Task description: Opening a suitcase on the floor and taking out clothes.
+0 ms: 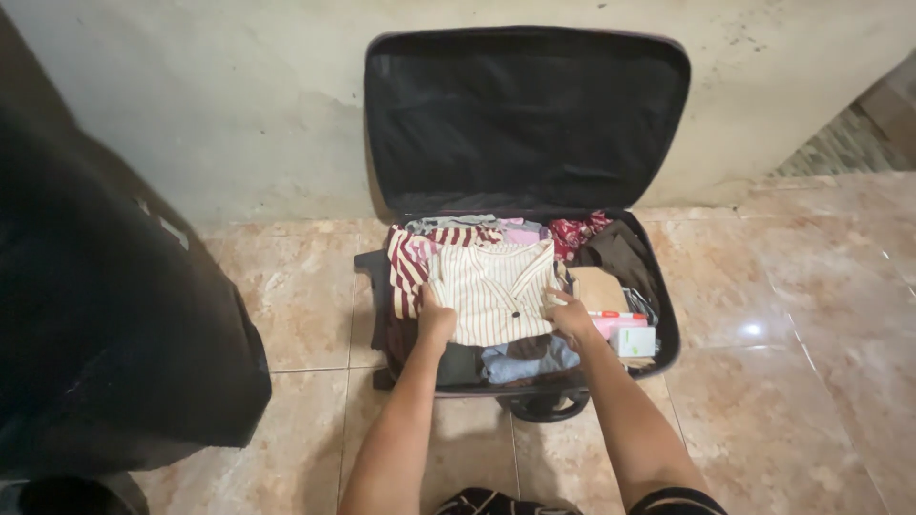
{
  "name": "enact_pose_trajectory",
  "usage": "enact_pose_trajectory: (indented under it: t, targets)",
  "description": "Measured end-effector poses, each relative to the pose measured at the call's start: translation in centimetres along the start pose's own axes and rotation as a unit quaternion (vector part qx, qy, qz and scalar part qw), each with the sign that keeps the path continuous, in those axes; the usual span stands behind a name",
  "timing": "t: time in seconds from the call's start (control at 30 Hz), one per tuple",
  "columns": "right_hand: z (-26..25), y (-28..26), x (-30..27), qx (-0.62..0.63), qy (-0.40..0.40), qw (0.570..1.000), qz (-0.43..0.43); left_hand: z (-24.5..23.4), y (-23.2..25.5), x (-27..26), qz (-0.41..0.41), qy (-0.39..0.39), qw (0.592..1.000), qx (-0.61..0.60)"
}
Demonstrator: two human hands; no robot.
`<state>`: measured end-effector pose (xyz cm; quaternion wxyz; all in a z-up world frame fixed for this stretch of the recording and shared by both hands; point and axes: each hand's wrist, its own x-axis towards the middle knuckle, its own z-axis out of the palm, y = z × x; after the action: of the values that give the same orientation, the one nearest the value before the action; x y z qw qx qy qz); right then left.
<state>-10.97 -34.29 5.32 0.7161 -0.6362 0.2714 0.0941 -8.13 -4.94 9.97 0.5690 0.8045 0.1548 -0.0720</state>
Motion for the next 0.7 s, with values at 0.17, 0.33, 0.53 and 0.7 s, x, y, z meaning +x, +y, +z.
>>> enact_pose_trajectory:
  t: [0.17,0.33,0.53,0.7]
  targets:
    - [-0.5,-1.0,-4.7,-0.056,0.029,0.998,0.018,-0.2,-1.3,-1.3,0.009,-0.040,0.999,-0.013]
    - [-1.3,-3.3,-11.1,-0.014,0.029,0.999,-0.006,-0.8,0.6,-4.1,0.121,-0.067,0.990,-0.003]
    - [-3.3,-4.3,-17.2,0.031,0.064,0.997,-0.043,-0.7,5.1,-9.7,0.070,-0.160,0.983,-0.052]
    - [-7.2,-4.6,-20.6,0.103,0.049,0.989,-0.091,2.2,5.7,-11.6,0.105,-0.208,0.965,-0.124]
